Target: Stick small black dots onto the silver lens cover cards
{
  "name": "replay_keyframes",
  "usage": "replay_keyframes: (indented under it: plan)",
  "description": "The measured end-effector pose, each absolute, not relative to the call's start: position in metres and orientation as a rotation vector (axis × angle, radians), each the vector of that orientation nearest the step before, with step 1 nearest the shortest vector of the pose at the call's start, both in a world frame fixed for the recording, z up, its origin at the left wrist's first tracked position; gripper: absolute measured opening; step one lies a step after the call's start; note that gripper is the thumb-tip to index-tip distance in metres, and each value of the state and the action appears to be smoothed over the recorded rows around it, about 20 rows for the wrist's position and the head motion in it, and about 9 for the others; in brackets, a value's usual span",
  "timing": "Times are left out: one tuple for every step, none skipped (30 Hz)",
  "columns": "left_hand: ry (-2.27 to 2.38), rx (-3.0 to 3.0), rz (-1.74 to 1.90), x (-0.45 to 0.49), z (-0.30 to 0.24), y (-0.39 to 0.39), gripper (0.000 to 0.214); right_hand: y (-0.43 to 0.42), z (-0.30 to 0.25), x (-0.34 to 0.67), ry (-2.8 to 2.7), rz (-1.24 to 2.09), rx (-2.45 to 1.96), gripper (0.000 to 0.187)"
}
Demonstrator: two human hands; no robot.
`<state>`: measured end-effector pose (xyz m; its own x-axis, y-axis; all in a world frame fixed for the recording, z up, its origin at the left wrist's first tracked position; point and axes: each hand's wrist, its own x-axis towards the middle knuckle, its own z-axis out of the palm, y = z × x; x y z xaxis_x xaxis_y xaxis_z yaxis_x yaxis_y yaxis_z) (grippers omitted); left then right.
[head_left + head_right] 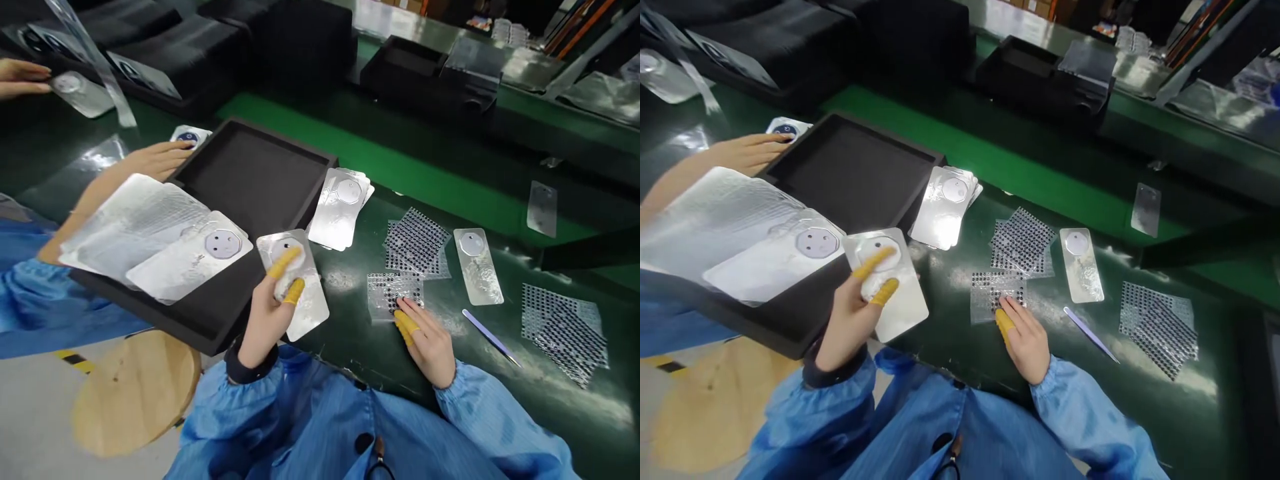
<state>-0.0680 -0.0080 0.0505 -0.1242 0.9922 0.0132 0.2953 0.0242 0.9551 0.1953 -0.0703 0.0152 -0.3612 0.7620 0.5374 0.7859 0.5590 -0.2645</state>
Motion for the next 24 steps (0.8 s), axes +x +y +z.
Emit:
replay_keyframes:
  plan:
    - [1.517, 1.303, 1.075, -0.065, 0.052, -0.008, 0.049, -0.068, 0.014, 0.195, -2.127, -0.029, -1.225, 0.022]
    - [1.492, 1.264, 0.998, -0.06, 0.053, -0.009, 0.038, -0.067, 0.015, 0.193, -2.079, -0.01, -1.224, 0.021]
    - [1.447, 1.234, 0.93, -0.053, 0.053, -0.01, 0.032, -0.066, 0.017, 0.191, -2.041, 0.004, -1.224, 0.02]
    - [1.388, 1.213, 0.879, -0.046, 0.054, -0.011, 0.03, -0.066, 0.021, 0.189, -2.018, 0.003, -1.21, 0.021]
    - [1.318, 1.2, 0.835, -0.038, 0.054, -0.012, 0.032, -0.067, 0.025, 0.187, -2.02, -0.003, -1.181, 0.021]
    - [1.248, 1.194, 0.794, -0.03, 0.053, -0.013, 0.034, -0.069, 0.029, 0.185, -2.047, -0.008, -1.137, 0.022]
    - [1.187, 1.189, 0.763, -0.024, 0.053, -0.014, 0.035, -0.07, 0.033, 0.184, -2.098, -0.013, -1.085, 0.022]
    - [1.137, 1.183, 0.742, -0.018, 0.052, -0.015, 0.034, -0.072, 0.038, 0.185, -2.16, -0.018, -1.034, 0.022]
    - [1.101, 1.176, 0.739, -0.014, 0.051, -0.015, 0.033, -0.073, 0.043, 0.185, -2.224, -0.007, -0.998, 0.02]
    - [1.079, 1.171, 0.747, -0.012, 0.051, -0.016, 0.033, -0.072, 0.047, 0.187, -2.268, 0.039, -0.982, 0.019]
    - [1.067, 1.172, 0.76, -0.01, 0.051, -0.016, 0.032, -0.071, 0.052, 0.188, -2.279, 0.118, -0.984, 0.019]
    - [1.064, 1.178, 0.774, -0.009, 0.051, -0.015, 0.031, -0.068, 0.057, 0.189, -2.252, 0.215, -1.001, 0.02]
    - [1.065, 1.189, 0.786, -0.009, 0.052, -0.015, 0.031, -0.063, 0.061, 0.189, -2.199, 0.311, -1.024, 0.02]
    - [1.067, 1.2, 0.793, -0.008, 0.052, -0.015, 0.029, -0.057, 0.064, 0.188, -2.141, 0.385, -1.042, 0.02]
    - [1.063, 1.211, 0.798, -0.008, 0.053, -0.016, 0.028, -0.051, 0.067, 0.186, -2.096, 0.421, -1.046, 0.018]
    - [1.053, 1.218, 0.798, -0.007, 0.053, -0.016, 0.027, -0.044, 0.068, 0.184, -2.071, 0.418, -1.035, 0.015]
    - [1.041, 1.22, 0.802, -0.006, 0.054, -0.017, 0.025, -0.038, 0.068, 0.181, -2.069, 0.39, -1.013, 0.013]
    - [1.032, 1.221, 0.81, -0.005, 0.054, -0.017, 0.023, -0.031, 0.067, 0.178, -2.083, 0.355, -0.983, 0.012]
    - [1.028, 1.224, 0.816, -0.005, 0.053, -0.018, 0.021, -0.026, 0.066, 0.175, -2.105, 0.323, -0.952, 0.011]
    - [1.028, 1.228, 0.817, -0.004, 0.053, -0.019, 0.02, -0.022, 0.064, 0.174, -2.133, 0.292, -0.922, 0.012]
    - [1.035, 1.232, 0.817, -0.004, 0.052, -0.02, 0.02, -0.02, 0.062, 0.173, -2.166, 0.257, -0.895, 0.014]
    - [1.045, 1.234, 0.818, -0.004, 0.051, -0.022, 0.021, -0.02, 0.06, 0.173, -2.206, 0.21, -0.87, 0.017]
    - [1.057, 1.233, 0.822, -0.005, 0.051, -0.025, 0.023, -0.021, 0.058, 0.173, -2.249, 0.154, -0.847, 0.02]
    - [1.064, 1.23, 0.824, -0.005, 0.05, -0.028, 0.025, -0.024, 0.056, 0.175, -2.296, 0.1, -0.827, 0.024]
